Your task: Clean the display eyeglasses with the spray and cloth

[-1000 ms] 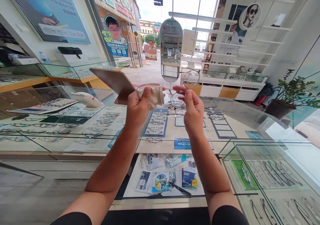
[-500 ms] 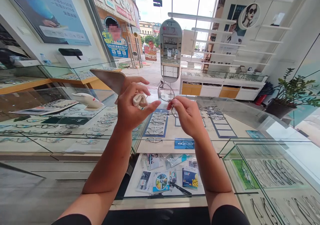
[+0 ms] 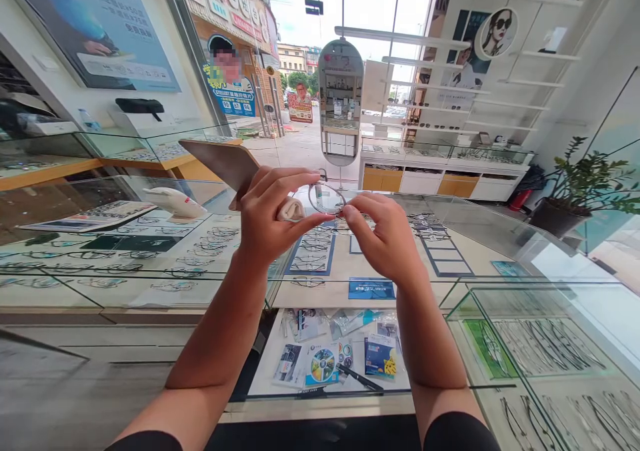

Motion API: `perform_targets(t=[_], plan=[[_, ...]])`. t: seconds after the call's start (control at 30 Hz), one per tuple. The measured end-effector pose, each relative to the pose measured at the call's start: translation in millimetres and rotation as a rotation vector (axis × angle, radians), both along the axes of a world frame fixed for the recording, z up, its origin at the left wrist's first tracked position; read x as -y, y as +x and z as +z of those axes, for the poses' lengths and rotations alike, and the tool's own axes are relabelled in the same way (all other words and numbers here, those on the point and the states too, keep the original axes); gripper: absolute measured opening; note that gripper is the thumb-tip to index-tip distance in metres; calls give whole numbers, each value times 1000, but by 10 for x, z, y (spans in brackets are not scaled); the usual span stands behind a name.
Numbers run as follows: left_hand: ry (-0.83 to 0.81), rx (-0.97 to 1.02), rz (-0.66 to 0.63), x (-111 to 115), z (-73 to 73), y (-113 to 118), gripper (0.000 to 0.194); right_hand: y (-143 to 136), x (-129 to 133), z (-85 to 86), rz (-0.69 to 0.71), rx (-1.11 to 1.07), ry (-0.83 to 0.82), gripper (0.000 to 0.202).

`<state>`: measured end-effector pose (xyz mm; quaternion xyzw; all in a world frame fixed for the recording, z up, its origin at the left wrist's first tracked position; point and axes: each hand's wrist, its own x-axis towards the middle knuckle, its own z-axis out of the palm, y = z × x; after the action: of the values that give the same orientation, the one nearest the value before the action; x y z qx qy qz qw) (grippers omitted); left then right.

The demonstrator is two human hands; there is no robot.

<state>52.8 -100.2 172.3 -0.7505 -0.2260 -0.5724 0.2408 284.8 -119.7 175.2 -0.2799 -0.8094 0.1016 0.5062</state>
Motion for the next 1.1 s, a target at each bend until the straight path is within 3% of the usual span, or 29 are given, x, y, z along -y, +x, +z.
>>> perform_targets(t=[0.1, 0.23, 0.37, 1.1], plan=[[10, 88, 14, -20, -27, 4, 59, 3, 21, -10, -80, -84, 78, 23], [19, 302, -7, -40, -43, -14, 52, 0, 49, -16, -201, -190, 223, 40], [-35, 431, -38, -50, -39, -39, 50, -11, 53, -10, -227, -194, 202, 44], [-149, 446, 22, -59, -45, 4, 45, -71, -113, -80, -258, -293, 92, 36]])
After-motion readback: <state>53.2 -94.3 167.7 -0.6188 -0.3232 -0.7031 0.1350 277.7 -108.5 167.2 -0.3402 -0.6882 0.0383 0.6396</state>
